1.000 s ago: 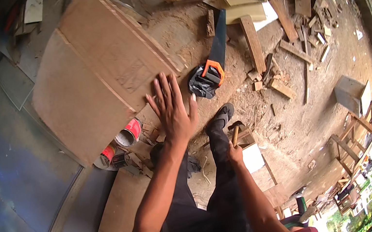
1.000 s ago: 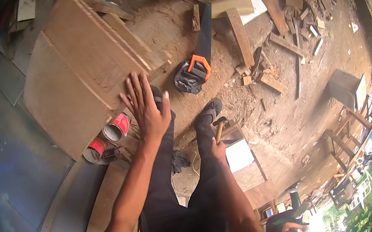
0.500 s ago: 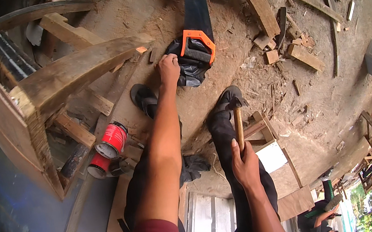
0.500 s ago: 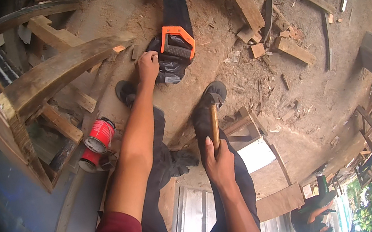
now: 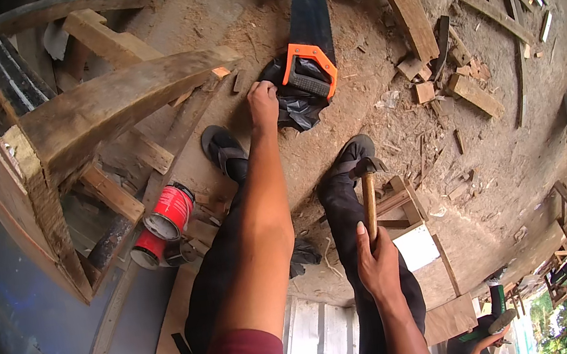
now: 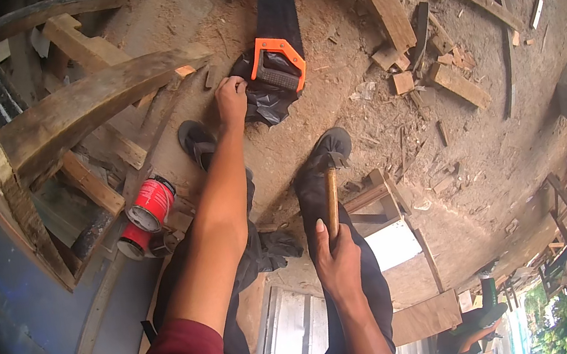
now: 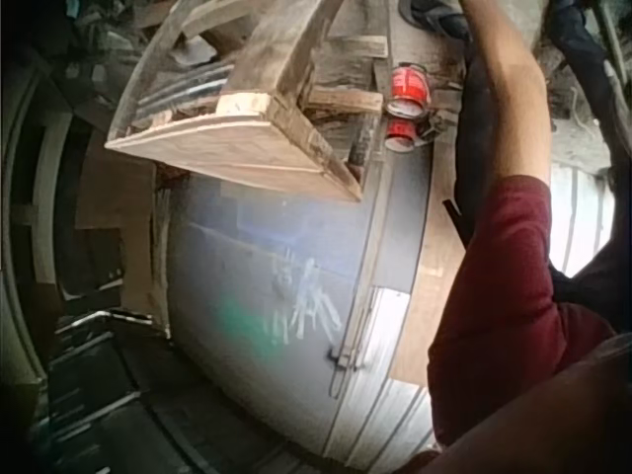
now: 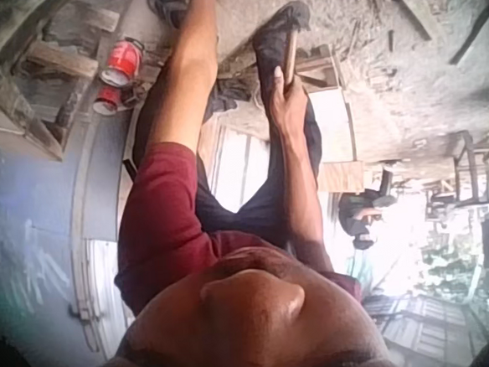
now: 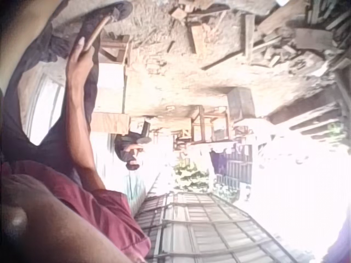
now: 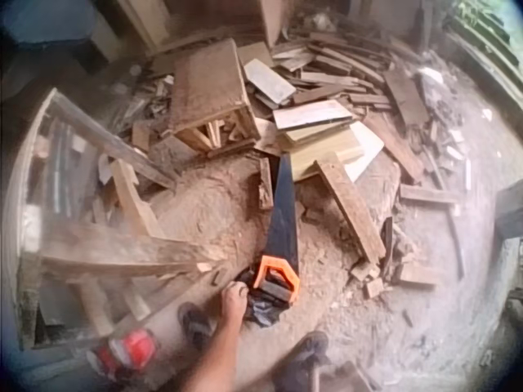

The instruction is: The person hammers nails into a large flat board using a hammer. They repeatedly pick up nails from the floor, position them on the board, and strike them with the hammer. The board remains on the ground throughout the task.

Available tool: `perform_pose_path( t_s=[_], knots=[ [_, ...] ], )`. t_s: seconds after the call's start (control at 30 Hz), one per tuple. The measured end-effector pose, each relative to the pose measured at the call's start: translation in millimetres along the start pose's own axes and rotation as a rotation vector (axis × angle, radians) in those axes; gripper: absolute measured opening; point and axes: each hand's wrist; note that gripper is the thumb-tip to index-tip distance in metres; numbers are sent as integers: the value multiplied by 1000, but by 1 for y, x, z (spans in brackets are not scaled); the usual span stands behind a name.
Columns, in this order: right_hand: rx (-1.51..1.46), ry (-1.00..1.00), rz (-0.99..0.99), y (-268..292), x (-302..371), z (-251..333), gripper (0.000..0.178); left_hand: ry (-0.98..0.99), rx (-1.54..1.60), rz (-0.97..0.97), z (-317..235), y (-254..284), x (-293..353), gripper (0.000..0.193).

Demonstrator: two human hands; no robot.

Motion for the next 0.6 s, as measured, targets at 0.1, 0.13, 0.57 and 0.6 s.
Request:
perform_pose_path(
  t_s=[0.1,0.13,0.57,0.6],
  knots=[
    [-10,22,-11,-2,2,2,48,21,30,-11,7,5,3,14],
    [-12,27,-15,-3,3,4,49,40,50,-18,8,8,5,14],
    [-9,57,-30,-23,2,-9,51,728,1176,-195,-44,105,23,15],
    [-11,52,-11,-23,4,-5,55,730,1258,-209,-47,117,28,14]
  ],
)
Point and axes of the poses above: each hand's wrist, its own x-axis away from the middle knuckle, its own y-axis out of the back of the hand, z = x × y, and after that the axes turned 5 degrees about -y, right-handed
